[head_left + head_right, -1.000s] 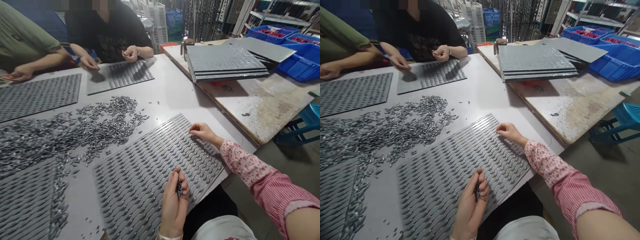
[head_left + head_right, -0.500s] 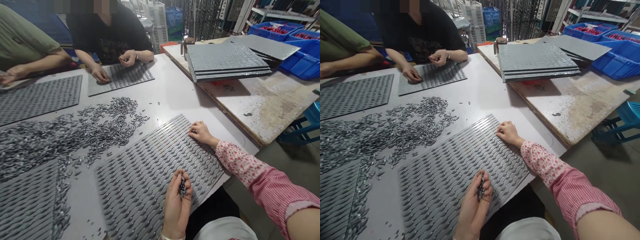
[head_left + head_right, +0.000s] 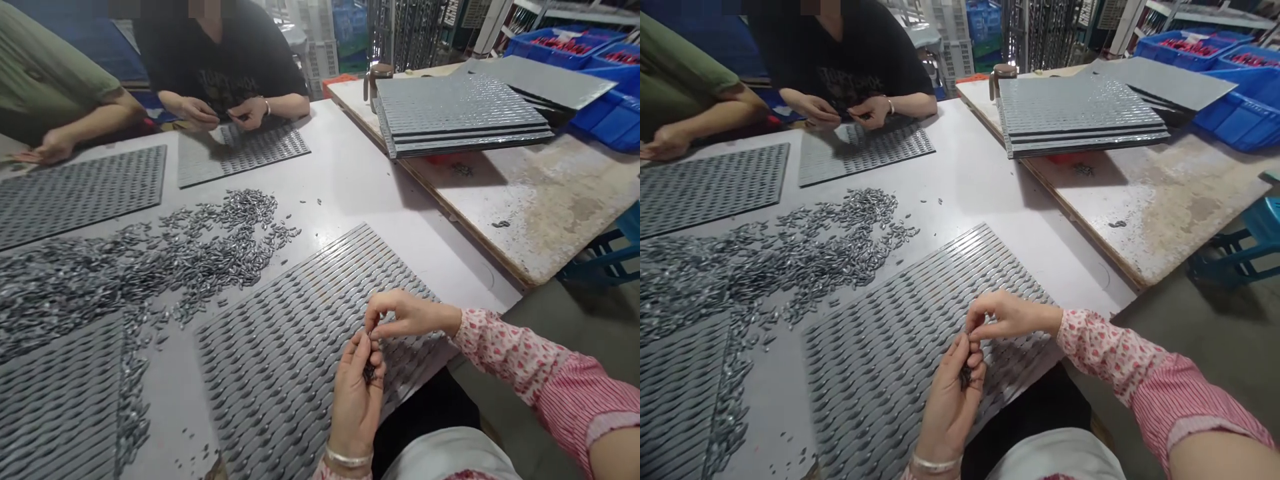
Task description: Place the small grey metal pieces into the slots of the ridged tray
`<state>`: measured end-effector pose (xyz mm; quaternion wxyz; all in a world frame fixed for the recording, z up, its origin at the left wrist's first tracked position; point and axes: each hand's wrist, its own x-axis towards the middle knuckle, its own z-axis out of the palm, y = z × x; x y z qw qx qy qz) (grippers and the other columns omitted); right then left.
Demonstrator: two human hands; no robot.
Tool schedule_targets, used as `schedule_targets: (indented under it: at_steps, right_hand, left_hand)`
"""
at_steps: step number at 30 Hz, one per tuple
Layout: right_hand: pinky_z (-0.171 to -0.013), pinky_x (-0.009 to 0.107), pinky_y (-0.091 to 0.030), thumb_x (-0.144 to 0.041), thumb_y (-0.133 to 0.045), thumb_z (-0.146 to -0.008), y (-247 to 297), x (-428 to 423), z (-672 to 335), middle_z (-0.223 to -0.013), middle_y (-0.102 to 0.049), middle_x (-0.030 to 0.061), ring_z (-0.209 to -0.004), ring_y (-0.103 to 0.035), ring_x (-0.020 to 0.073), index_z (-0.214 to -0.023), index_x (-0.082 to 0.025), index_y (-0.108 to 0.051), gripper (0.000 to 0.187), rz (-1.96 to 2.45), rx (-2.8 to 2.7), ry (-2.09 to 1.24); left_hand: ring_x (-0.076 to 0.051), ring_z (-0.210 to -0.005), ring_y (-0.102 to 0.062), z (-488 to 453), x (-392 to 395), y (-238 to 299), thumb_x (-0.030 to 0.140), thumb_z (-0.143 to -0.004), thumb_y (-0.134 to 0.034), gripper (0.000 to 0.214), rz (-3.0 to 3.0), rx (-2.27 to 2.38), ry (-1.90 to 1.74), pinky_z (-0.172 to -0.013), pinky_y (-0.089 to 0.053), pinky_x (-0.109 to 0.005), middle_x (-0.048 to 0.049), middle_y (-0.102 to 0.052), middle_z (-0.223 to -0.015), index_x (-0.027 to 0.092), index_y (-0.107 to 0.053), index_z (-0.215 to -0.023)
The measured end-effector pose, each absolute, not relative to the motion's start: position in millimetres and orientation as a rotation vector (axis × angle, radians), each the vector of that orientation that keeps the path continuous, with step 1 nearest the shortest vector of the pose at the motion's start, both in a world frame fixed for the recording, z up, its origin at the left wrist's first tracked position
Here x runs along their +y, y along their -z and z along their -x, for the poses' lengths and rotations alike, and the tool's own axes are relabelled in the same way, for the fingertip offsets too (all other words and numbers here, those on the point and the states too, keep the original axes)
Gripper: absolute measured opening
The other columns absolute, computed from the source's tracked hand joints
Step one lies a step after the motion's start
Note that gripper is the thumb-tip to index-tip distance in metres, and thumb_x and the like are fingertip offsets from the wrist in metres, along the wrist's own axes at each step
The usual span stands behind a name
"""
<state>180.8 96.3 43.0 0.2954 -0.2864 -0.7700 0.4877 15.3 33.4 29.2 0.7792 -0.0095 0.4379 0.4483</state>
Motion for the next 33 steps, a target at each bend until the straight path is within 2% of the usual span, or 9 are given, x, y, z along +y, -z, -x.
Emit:
schedule_targets:
  at_steps: [3, 5, 8, 13, 22, 27, 31, 33]
  right_hand:
    - [-0.073, 0.025, -0.044, -0.028, -0.057, -0.089, -42.2, 94.1, -176.9, -0.082, -0.06, 0.0024, -0.078, -0.054, 0.0127, -0.087, -0.016, -0.06, 0.012, 0.805, -2.048, -1.218]
    - [-0.075, 0.026, -0.043, -0.029, -0.058, -0.088, -35.6, 103.0, -183.7, -0.081, -0.06, 0.0017, -0.079, -0.054, 0.0134, -0.083, -0.016, -0.06, 0.014, 0.896, -1.999, -1.137]
    - [-0.075, 0.028, -0.042, -0.027, -0.056, -0.088, -17.6, 127.4, -206.4, -0.079, -0.061, 0.0014, -0.078, -0.054, 0.0147, -0.079, -0.017, -0.061, 0.014, 1.278, -1.794, -0.917]
    - [-0.077, 0.029, -0.038, -0.023, -0.061, -0.081, 15.6, 161.1, -243.3, -0.078, -0.065, 0.0007, -0.083, -0.052, 0.0178, -0.074, -0.018, -0.065, 0.009, 1.834, -1.693, -0.526]
    - [-0.075, 0.029, -0.035, -0.03, -0.062, -0.08, 35.3, 163.8, -249.9, -0.078, -0.062, 0.0018, -0.08, -0.048, 0.018, -0.075, -0.018, -0.062, 0.013, 1.93, -1.793, -0.311]
    - [-0.077, 0.029, -0.038, -0.026, -0.063, -0.079, 20.9, 154.6, -243.6, -0.075, -0.061, 0.0015, -0.077, -0.05, 0.0166, -0.072, -0.017, -0.059, 0.012, 1.807, -1.709, -0.45]
    - [-0.071, 0.026, -0.043, -0.03, -0.06, -0.084, -12.7, 127.3, -212.5, -0.082, -0.061, 0.0024, -0.078, -0.055, 0.0147, -0.084, -0.016, -0.061, 0.014, 1.309, -1.82, -1.022]
    - [-0.073, 0.026, -0.045, -0.032, -0.062, -0.084, -29.0, 113.5, -193.5, -0.087, -0.061, 0.0033, -0.081, -0.056, 0.0145, -0.092, -0.016, -0.061, 0.018, 0.99, -1.935, -1.257]
  left_hand:
    - [-0.004, -0.054, -0.048, -15.3, 34.1, -29.4, 0.018, -0.076, -0.067, 0.011, -0.015, 0.97, -0.961, -0.045, -0.042, -0.013, -0.0003, -0.055, -0.069, 0.012, -0.062, -0.085]
    - [-0.006, -0.062, -0.053, -14.2, 34.2, -30.7, 0.016, -0.078, -0.063, 0.015, -0.034, 1.0, -0.962, -0.052, -0.047, -0.016, -0.0037, -0.059, -0.078, 0.012, -0.064, -0.093]
    - [-0.009, -0.07, -0.057, -11.6, 33.6, -33.4, 0.01, -0.08, -0.058, 0.023, -0.03, 1.022, -0.946, -0.06, -0.051, -0.018, -0.0079, -0.061, -0.089, 0.012, -0.063, -0.102]
    - [-0.007, -0.058, -0.051, -9.4, 31.0, -34.7, 0.011, -0.081, -0.056, 0.016, 0.001, 0.971, -0.95, -0.049, -0.045, -0.016, -0.0036, -0.058, -0.075, 0.014, -0.062, -0.096]
    - [-0.008, -0.068, -0.055, -9.8, 30.5, -33.5, 0.013, -0.076, -0.065, 0.015, -0.024, 1.025, -0.95, -0.058, -0.049, -0.018, -0.0047, -0.06, -0.088, 0.014, -0.065, -0.091]
    - [-0.007, -0.066, -0.054, -9.6, 30.9, -31.6, 0.015, -0.072, -0.07, 0.021, -0.015, 1.02, -0.985, -0.058, -0.048, -0.016, -0.0031, -0.06, -0.082, 0.015, -0.065, -0.092]
    - [-0.006, -0.06, -0.053, -10.2, 32.6, -28.9, 0.017, -0.069, -0.073, 0.018, -0.003, 1.001, -1.023, -0.051, -0.044, -0.015, -0.0025, -0.06, -0.078, 0.015, -0.063, -0.083]
    - [-0.005, -0.059, -0.052, -10.4, 33.7, -27.7, 0.017, -0.068, -0.074, 0.019, 0.013, 0.995, -1.031, -0.049, -0.043, -0.014, -0.0021, -0.06, -0.076, 0.014, -0.063, -0.083]
